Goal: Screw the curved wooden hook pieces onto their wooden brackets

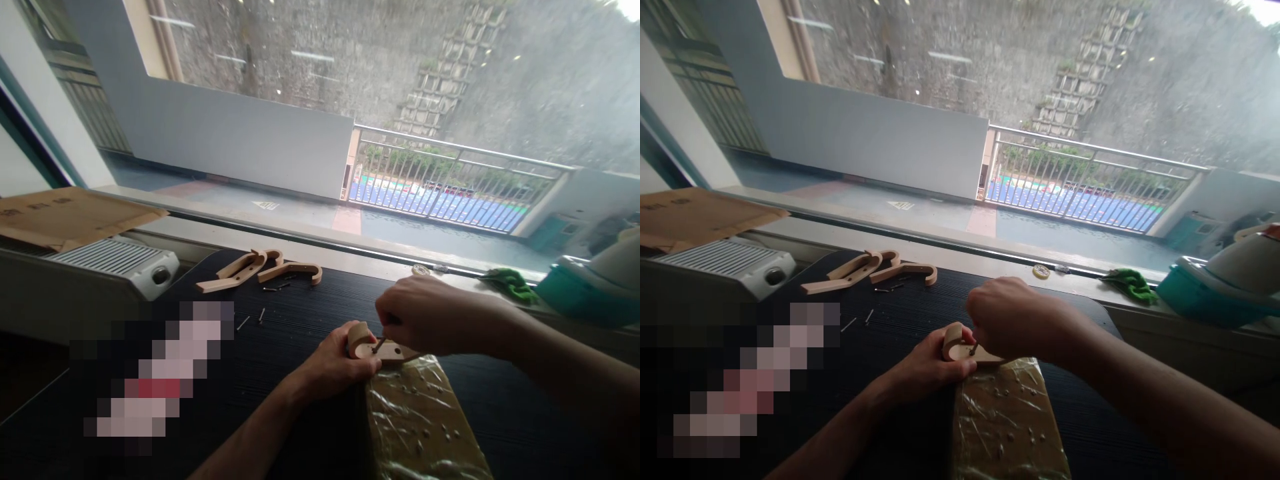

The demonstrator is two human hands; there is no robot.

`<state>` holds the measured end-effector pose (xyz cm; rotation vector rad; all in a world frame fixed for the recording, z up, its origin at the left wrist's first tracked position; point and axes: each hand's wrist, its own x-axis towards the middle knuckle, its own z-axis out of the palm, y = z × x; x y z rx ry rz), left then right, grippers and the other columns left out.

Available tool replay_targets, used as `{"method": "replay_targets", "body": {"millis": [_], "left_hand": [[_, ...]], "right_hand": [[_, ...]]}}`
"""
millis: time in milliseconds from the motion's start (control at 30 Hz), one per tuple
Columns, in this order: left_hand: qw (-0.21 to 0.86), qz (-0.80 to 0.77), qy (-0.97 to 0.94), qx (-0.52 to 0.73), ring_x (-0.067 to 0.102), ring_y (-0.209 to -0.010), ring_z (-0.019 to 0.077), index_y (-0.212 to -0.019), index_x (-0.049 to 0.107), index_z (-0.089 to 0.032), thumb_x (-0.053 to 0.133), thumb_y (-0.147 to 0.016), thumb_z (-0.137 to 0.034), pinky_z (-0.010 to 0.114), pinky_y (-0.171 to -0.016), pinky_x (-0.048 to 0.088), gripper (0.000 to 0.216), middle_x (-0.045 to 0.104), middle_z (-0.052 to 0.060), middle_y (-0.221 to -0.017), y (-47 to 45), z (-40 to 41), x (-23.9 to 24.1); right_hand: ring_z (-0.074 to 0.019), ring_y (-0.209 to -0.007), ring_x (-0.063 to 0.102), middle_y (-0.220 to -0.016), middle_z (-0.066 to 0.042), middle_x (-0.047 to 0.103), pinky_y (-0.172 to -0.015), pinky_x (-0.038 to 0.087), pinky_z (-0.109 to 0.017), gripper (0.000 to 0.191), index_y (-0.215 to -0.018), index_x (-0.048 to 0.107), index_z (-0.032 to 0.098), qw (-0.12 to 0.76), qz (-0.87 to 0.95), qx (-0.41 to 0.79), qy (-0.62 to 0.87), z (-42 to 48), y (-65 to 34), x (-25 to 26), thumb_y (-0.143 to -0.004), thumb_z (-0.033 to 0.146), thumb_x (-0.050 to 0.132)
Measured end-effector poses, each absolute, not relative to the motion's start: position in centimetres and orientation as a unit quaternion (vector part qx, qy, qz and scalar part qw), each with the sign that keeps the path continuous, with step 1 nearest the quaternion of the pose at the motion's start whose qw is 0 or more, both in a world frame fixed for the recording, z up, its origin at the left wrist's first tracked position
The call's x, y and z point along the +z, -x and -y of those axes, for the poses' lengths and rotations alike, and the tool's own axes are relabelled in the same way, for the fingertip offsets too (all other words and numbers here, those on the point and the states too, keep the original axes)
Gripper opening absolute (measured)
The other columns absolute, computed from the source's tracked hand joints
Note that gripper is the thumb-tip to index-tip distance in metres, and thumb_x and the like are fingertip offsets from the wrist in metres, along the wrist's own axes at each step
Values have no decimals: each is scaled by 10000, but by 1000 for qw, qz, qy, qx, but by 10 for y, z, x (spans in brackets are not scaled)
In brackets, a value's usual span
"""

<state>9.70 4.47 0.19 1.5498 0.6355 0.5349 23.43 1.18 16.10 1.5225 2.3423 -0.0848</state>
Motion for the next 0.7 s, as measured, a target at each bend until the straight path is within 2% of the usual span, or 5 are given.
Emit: {"method": "replay_targets", "body": {"millis": [167,333,567,700], "left_hand": [[639,-279,-679,230,403,-648,94,-884,542,-154,655,-675,-240,214,-599,347,253,472,-33,-725,-97,-44,8],[649,-262,-674,235,449,-694,113,-918,523,-161,658,-681,-258,229,-638,366,290,506,-15,-775,-97,-44,4],[665,-254,-665,226,444,-686,108,-929,523,-162,642,-701,-254,227,-629,364,273,502,-19,-772,-97,-44,2],[654,-272,-669,227,410,-649,90,-916,526,-170,643,-701,-239,210,-604,352,254,479,-41,-730,-98,-44,3]], "right_hand": [[-137,-542,486,-620,-36,621,-487,299,-261,269,-700,678,183,171,-793,-36,-583,-10,-239,160,-778,348,480],[-161,-617,534,-718,-46,654,-511,311,-269,238,-905,691,195,191,-814,-8,-549,-6,-225,180,-746,287,540],[-100,-507,444,-613,-20,613,-479,268,-247,181,-701,676,161,233,-841,-18,-488,-11,-225,179,-728,122,502],[-105,-535,445,-615,-11,612,-517,286,-251,204,-687,667,179,178,-836,-29,-519,-16,-238,165,-754,168,475]]}}
